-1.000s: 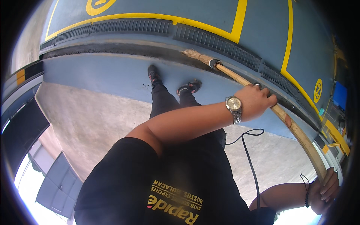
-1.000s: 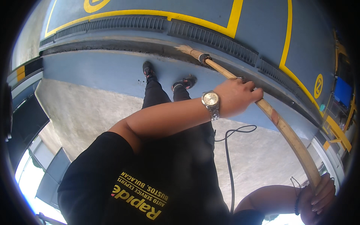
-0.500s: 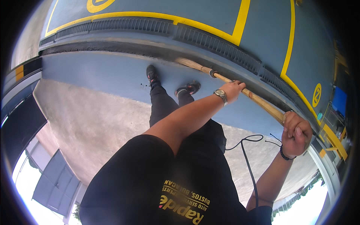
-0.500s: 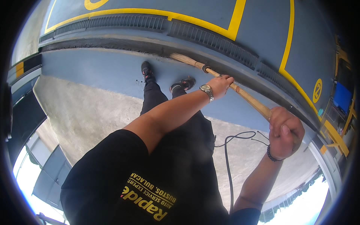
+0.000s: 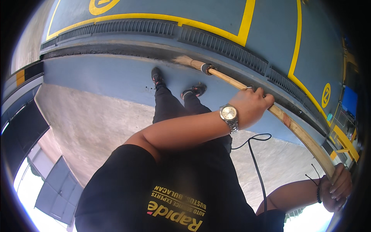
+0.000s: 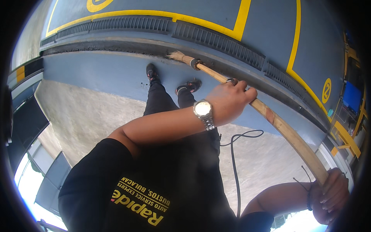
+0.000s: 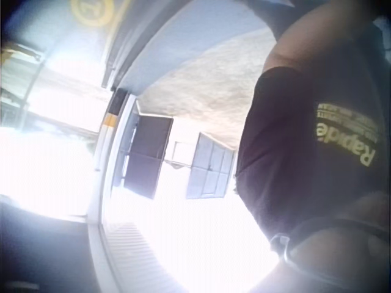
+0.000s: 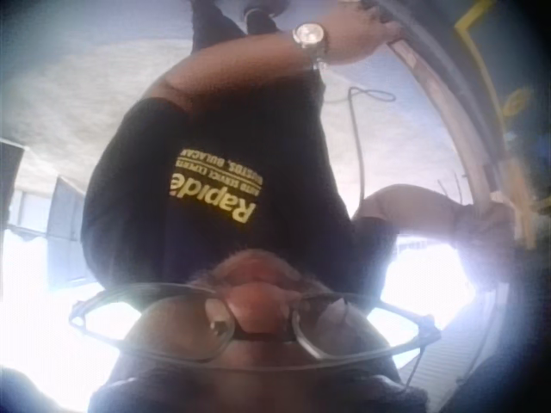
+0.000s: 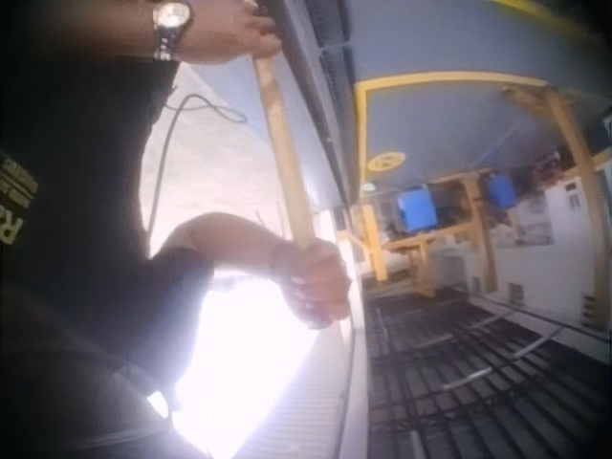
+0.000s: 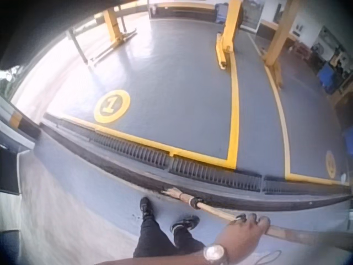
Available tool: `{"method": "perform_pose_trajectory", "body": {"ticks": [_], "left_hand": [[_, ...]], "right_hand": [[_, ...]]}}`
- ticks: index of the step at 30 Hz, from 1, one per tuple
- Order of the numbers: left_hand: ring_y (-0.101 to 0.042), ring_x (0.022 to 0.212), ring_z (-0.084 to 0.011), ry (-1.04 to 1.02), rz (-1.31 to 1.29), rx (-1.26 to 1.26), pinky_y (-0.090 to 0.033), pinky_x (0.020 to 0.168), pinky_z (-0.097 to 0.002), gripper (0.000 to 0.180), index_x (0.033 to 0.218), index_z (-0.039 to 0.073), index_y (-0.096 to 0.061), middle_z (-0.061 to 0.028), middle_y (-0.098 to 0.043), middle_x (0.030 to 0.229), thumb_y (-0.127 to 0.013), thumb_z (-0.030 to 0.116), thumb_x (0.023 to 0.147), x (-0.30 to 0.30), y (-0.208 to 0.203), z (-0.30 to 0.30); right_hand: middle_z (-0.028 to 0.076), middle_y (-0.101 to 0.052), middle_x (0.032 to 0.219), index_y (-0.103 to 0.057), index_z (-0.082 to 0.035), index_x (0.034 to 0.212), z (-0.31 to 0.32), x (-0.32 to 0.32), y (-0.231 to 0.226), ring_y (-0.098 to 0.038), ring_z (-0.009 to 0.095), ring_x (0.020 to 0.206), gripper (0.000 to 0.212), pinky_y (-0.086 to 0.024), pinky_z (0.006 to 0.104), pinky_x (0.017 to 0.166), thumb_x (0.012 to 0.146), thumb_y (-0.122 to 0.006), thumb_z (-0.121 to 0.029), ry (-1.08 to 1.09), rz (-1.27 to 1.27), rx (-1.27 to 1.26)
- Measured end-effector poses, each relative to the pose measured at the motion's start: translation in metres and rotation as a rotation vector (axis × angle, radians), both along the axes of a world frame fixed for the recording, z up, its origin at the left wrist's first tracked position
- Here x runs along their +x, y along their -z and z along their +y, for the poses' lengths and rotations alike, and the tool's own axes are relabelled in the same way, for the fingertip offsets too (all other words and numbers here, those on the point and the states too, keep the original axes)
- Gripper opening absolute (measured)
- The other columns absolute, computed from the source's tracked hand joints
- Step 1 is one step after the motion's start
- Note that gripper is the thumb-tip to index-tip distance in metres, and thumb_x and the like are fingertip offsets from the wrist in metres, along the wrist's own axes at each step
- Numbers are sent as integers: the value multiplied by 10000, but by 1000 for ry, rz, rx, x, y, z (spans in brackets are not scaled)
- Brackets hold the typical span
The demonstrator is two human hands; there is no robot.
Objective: The person sweeps a concrete floor with a long-handled broom, moving debris toward a linear drain. The person walks along the drain while sweeping, covering multiple sections of the floor area.
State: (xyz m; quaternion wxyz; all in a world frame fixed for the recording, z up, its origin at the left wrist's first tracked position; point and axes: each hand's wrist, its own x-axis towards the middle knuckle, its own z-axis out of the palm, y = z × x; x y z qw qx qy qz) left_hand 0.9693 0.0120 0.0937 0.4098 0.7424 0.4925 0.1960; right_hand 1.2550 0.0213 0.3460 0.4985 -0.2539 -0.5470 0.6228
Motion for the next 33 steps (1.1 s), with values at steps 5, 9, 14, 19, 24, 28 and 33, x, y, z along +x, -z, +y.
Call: {"method": "perform_pose_trajectory", "body": {"ticks": [5, 9, 14, 19, 24, 28, 33], "left_hand": [[-613, 1041, -369, -289, 122, 36, -548, 872, -446, 234, 989, 32, -608, -173, -635, 990, -582, -61, 775, -48, 96, -11], [-612, 1097, -373, -224, 73, -137, -527, 939, -444, 237, 1047, 38, -613, -186, -633, 1087, -569, -39, 828, -24, 179, -23], [-640, 1099, -348, 53, -32, -273, -526, 951, -425, 246, 1102, 45, -606, -175, -652, 1125, -561, -13, 867, 69, 154, -13], [-659, 1048, -311, 258, -43, -93, -553, 882, -412, 226, 1110, 72, -603, -144, -657, 1059, -577, 41, 888, 100, 78, -13], [-666, 1004, -295, 307, -50, 44, -565, 843, -406, 197, 1092, 97, -597, -115, -650, 1004, -593, 88, 895, 59, 24, -31], [-667, 991, -293, 249, 36, 81, -563, 838, -407, 218, 1088, 95, -595, -103, -643, 977, -611, 70, 873, -7, 2, -43], [-660, 991, -331, 93, 167, 110, -546, 868, -422, 272, 1105, 64, -618, -118, -651, 1033, -598, 13, 839, -118, 35, -48]], "right_hand": [[-12, -418, 619, -392, -166, 724, 2, -89, 136, -400, 150, 654, 300, -288, 353, 693, 956, -562, -252, 85, -12, -53], [40, -424, 635, -412, -125, 749, -7, -97, 191, -424, 187, 685, 277, -306, 378, 712, 962, -557, -225, 21, -117, -70], [27, -408, 614, -397, -132, 731, -18, -37, 146, -387, 169, 628, 278, -284, 380, 664, 965, -525, -214, 131, -291, -37], [-7, -392, 599, -394, -161, 656, -48, -1, 55, -378, 141, 584, 332, -282, 336, 621, 938, -557, -227, 171, -298, -8], [-70, -455, 514, -409, -226, 573, -82, 4, 8, -429, 85, 492, 354, -320, 272, 602, 853, -624, -244, 91, -215, 95], [-100, -477, 484, -409, -235, 556, -96, -13, 17, -442, 57, 447, 328, -337, 245, 583, 787, -640, -204, 149, -68, 133], [17, -526, 547, -447, -115, 611, -87, -111, 101, -502, 172, 513, 302, -390, 311, 542, 787, -692, -130, 181, 83, -3]]}}
